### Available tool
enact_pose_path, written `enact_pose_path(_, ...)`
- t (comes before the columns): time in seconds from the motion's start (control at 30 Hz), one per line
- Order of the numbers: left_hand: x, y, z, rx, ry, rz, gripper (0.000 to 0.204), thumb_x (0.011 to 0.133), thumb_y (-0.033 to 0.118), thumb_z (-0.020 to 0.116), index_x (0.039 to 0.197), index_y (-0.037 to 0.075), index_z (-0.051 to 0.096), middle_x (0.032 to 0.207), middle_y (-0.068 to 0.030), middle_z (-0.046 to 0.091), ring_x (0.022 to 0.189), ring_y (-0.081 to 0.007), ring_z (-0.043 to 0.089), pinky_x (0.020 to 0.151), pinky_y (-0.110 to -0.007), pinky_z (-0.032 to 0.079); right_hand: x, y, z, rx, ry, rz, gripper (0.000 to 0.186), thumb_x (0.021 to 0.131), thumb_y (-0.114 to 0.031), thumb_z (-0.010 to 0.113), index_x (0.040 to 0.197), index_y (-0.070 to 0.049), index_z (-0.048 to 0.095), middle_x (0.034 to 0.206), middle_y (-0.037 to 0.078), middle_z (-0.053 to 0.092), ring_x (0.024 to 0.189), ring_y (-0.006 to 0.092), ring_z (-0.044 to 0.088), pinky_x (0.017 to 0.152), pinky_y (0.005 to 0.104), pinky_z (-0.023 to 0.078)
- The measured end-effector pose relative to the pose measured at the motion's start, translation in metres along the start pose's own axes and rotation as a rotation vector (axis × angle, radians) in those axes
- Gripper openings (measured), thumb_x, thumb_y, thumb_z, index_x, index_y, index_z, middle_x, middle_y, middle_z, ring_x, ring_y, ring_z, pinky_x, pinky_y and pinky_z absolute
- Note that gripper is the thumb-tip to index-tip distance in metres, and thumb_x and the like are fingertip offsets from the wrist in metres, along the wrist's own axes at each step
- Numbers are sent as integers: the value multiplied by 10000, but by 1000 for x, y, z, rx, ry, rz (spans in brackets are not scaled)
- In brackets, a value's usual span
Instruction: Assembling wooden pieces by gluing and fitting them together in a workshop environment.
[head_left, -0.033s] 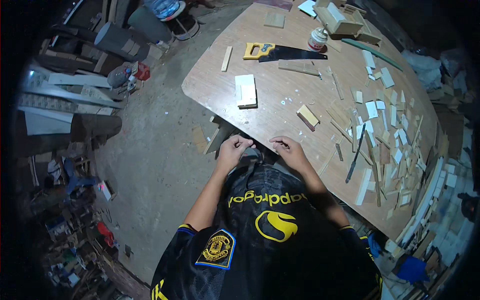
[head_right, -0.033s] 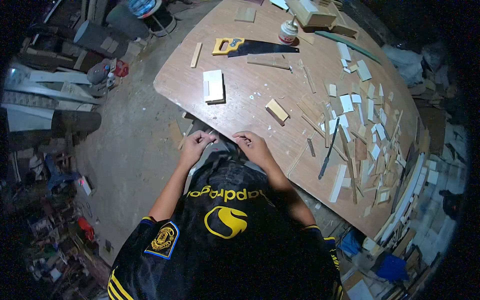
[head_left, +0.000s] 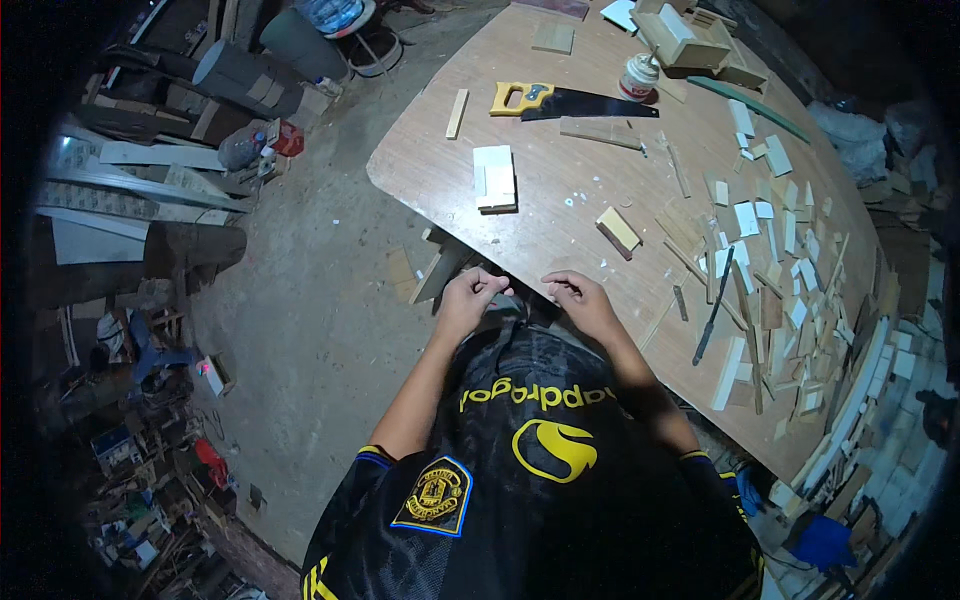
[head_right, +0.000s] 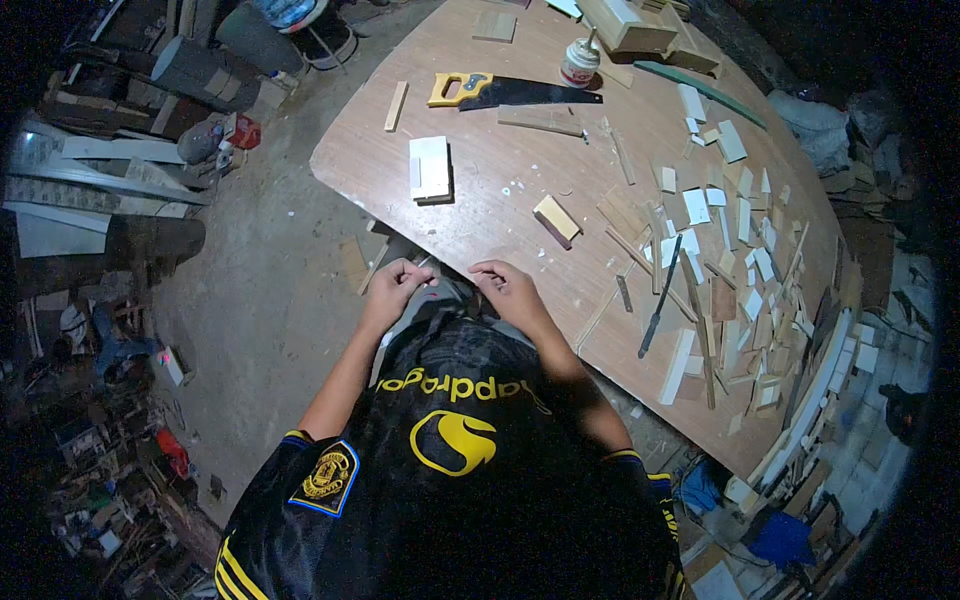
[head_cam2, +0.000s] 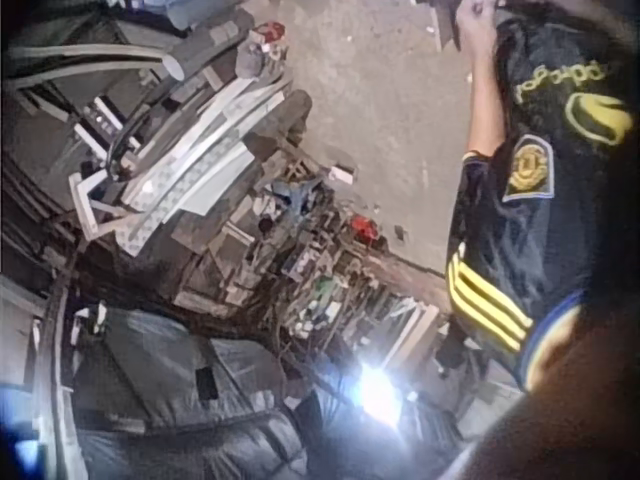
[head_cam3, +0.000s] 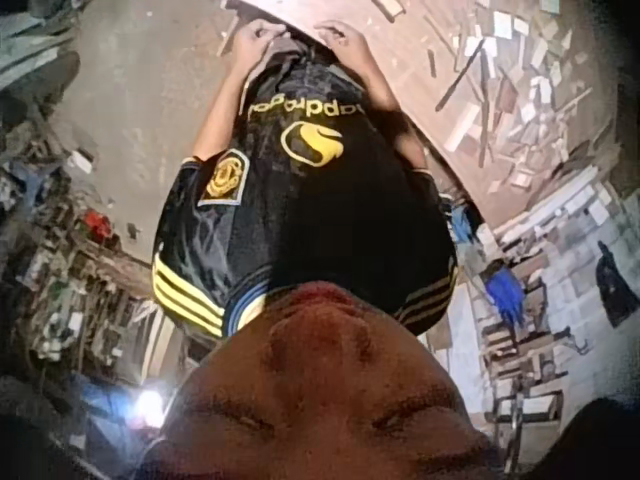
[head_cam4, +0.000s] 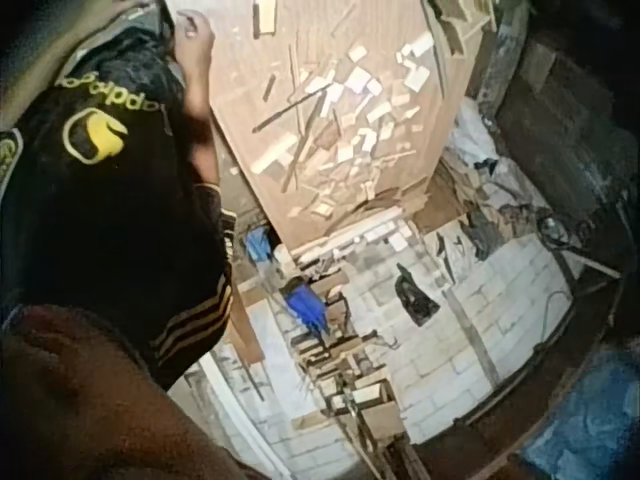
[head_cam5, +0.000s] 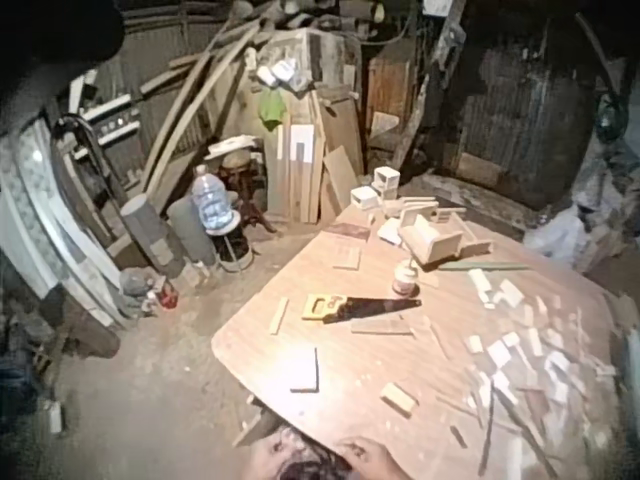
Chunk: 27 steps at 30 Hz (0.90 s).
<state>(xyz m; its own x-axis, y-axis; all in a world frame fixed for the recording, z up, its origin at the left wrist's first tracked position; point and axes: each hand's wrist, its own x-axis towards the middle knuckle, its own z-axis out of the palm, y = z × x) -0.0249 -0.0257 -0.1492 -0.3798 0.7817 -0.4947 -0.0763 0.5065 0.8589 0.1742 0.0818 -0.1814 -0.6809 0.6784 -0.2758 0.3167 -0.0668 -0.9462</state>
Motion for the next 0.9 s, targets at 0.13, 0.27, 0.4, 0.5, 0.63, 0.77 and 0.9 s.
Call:
enact_pose_path(0.13, -6, -18, 1, 222, 36, -13, 263, 916, 232, 613, 797, 2, 662, 837, -56, 715, 803, -98, 633, 742, -249, 482, -15, -1, -4, 39, -12, 44, 199, 916, -142, 586, 1078, -52, 660, 848, 12, 642, 735, 66, 546, 685, 221, 461)
enact_pose_path(0.27, -6, -16, 15, 2, -10, 155, 233, 922, 181, 595, 986, -19, 698, 895, -77, 719, 815, -113, 639, 771, -255, 492, -18, 16, -9, 117, 27, 17, 197, 925, -121, 570, 1083, -40, 653, 873, 27, 654, 752, 67, 556, 701, 224, 468)
enact_pose_path(0.4, -13, -11, 13, 171, -10, 97, 230, 910, 203, 614, 981, 3, 704, 883, -61, 719, 811, -108, 629, 781, -258, 486, -18, 12, -18, 102, -1, 74, 199, 928, -97, 556, 1091, -28, 646, 899, 49, 662, 808, 85, 592, 745, 242, 482)
enact_pose_path(0.5, -8, -30, 9, 138, 47, 140, 224, 911, 215, 613, 905, 5, 691, 799, -43, 706, 735, -105, 603, 734, -262, 482, -15, 13, -21, 120, 4, 47, 202, 927, -111, 564, 1093, -28, 645, 927, 65, 672, 838, 98, 607, 766, 252, 485)
enact_pose_path(0.63, -13, -37, 9, 35, 82, 202, 280, 938, 254, 573, 820, 11, 644, 714, -33, 675, 677, -111, 574, 688, -275, 472, -13, 14, -21, 79, -9, 16, 210, 923, -131, 575, 1094, -33, 646, 976, 77, 680, 838, 123, 618, 781, 275, 491)
enact_pose_path(0.77, -22, -19, 8, 222, 58, 40, 339, 976, 295, 499, 816, 13, 597, 700, -41, 660, 692, -121, 569, 697, -282, 466, -11, 16, -19, 53, -21, -6, 211, 925, -142, 572, 1091, -37, 649, 996, 80, 680, 856, 129, 619, 788, 269, 487)
enact_pose_path(0.9, -18, -41, 12, -33, 41, 241, 325, 991, 281, 469, 837, 17, 582, 770, -45, 669, 708, -124, 565, 706, -283, 472, -13, 14, -15, 63, -43, -2, 209, 927, -145, 569, 1088, -40, 652, 974, 71, 677, 859, 119, 609, 787, 263, 480)
